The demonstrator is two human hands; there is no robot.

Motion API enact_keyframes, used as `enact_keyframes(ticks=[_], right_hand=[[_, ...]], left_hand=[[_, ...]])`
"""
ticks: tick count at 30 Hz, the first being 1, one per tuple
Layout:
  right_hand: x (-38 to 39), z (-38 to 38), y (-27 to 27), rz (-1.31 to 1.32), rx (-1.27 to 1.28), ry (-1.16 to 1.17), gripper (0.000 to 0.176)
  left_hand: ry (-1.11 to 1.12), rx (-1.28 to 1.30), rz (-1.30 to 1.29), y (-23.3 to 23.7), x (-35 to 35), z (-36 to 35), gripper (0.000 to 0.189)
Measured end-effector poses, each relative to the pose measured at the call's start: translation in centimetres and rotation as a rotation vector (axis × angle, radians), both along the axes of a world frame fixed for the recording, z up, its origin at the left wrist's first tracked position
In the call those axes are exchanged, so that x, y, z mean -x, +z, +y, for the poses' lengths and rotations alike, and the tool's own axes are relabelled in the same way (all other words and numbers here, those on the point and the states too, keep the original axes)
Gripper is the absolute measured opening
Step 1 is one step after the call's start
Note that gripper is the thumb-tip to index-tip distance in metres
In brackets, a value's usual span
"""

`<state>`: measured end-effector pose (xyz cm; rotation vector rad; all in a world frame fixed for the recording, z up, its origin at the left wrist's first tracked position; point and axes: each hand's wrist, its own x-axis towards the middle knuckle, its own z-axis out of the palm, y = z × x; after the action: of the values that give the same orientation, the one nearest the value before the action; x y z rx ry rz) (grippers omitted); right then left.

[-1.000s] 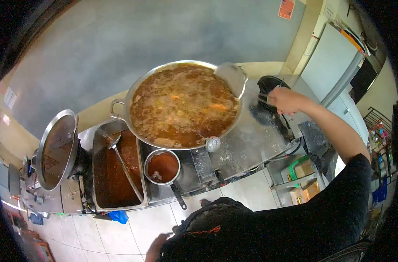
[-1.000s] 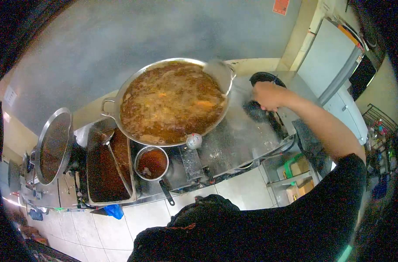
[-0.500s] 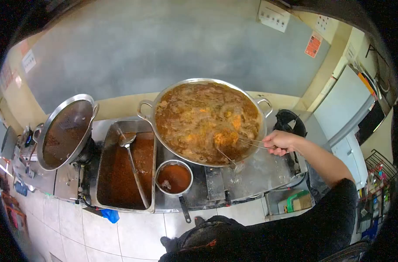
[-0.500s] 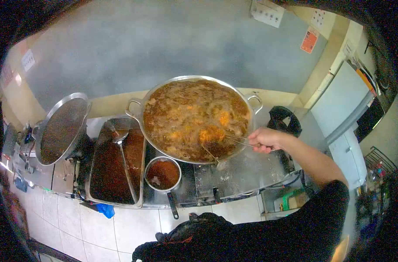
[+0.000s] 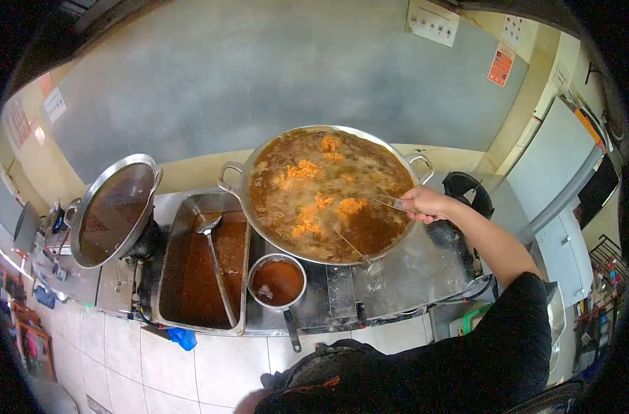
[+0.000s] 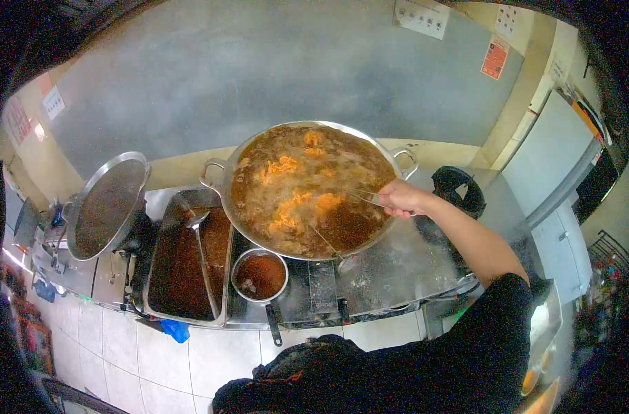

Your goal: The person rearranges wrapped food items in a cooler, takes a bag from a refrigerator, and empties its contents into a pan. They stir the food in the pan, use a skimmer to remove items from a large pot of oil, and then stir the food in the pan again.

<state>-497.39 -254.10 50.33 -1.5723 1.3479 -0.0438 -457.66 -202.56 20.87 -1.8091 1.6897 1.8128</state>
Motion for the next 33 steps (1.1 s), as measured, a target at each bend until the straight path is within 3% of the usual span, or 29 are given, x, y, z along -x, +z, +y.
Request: enact_keyframes(ticks=[1, 2, 3, 4, 5, 6, 8, 11, 15, 18, 27, 30, 33], right_hand=[[0.2, 0.2, 0.1, 0.022, 0.039, 0.026, 0.016], [0.5, 0.7, 0.3, 0.045, 0.079, 0.052, 0.016], [0.8, 1.3, 0.6, 0.069, 0.115, 0.078, 0.017], [1.2, 1.8, 1.0, 0.068, 0.122, 0.062, 0.017], [1.7, 2.4, 1.5, 0.068, 0.13, 0.045, 0.018], [2.0, 3.0, 1.9, 0.069, 0.139, 0.026, 0.019], [2.8, 4.3, 2.7, 0.126, 0.22, 0.023, 0.018], [4.5, 5.0, 2.1, 0.205, 0.386, 0.056, 0.022], [6.0, 6.2, 2.3, 0.277, 0.856, 0.276, 0.025], [6.1, 8.1, 3.9, 0.416, 0.983, 0.328, 0.027], [8.0, 8.8, 4.4, 0.766, 1.067, 0.128, 0.023], [8.9, 8.1, 4.9, 0.8, 1.003, 0.172, 0.022], [14.0, 3.8, 1.0, 0.686, 1.231, 0.519, 0.018]], left_hand=[[-0.098, 0.084, -0.052, 1.6, -0.5, -0.5, 0.031], [-0.01, 0.273, -0.139, 4.4, -0.2, -1.8, 0.031], [0.435, 0.396, -0.14, 7.4, 1.1, -4.4, 0.027], [0.235, 0.712, -0.36, 13.9, 3.1, -8.6, 0.024], [0.301, 1.007, -0.276, 16.2, 4.8, -12.3, 0.025], [0.394, 1.126, -0.108, 20.7, 7.2, -15.7, 0.027], [0.394, 1.413, -0.061, 24.6, 10.9, -20.6, 0.028], [0.334, 1.502, -0.057, 26.7, 15.1, -25.7, 0.033], [0.253, 1.455, -0.167, 25.8, 17.7, -29.9, 0.026], [0.213, 1.403, -0.245, 25.4, 18.0, -31.2, 0.019], [0.238, 1.323, -0.221, 27.5, 18.1, -30.8, 0.013], [0.232, 1.306, -0.158, 29.6, 16.9, -28.4, 0.015], [0.212, 1.322, -0.161, 32.1, 15.0, -25.3, 0.016]])
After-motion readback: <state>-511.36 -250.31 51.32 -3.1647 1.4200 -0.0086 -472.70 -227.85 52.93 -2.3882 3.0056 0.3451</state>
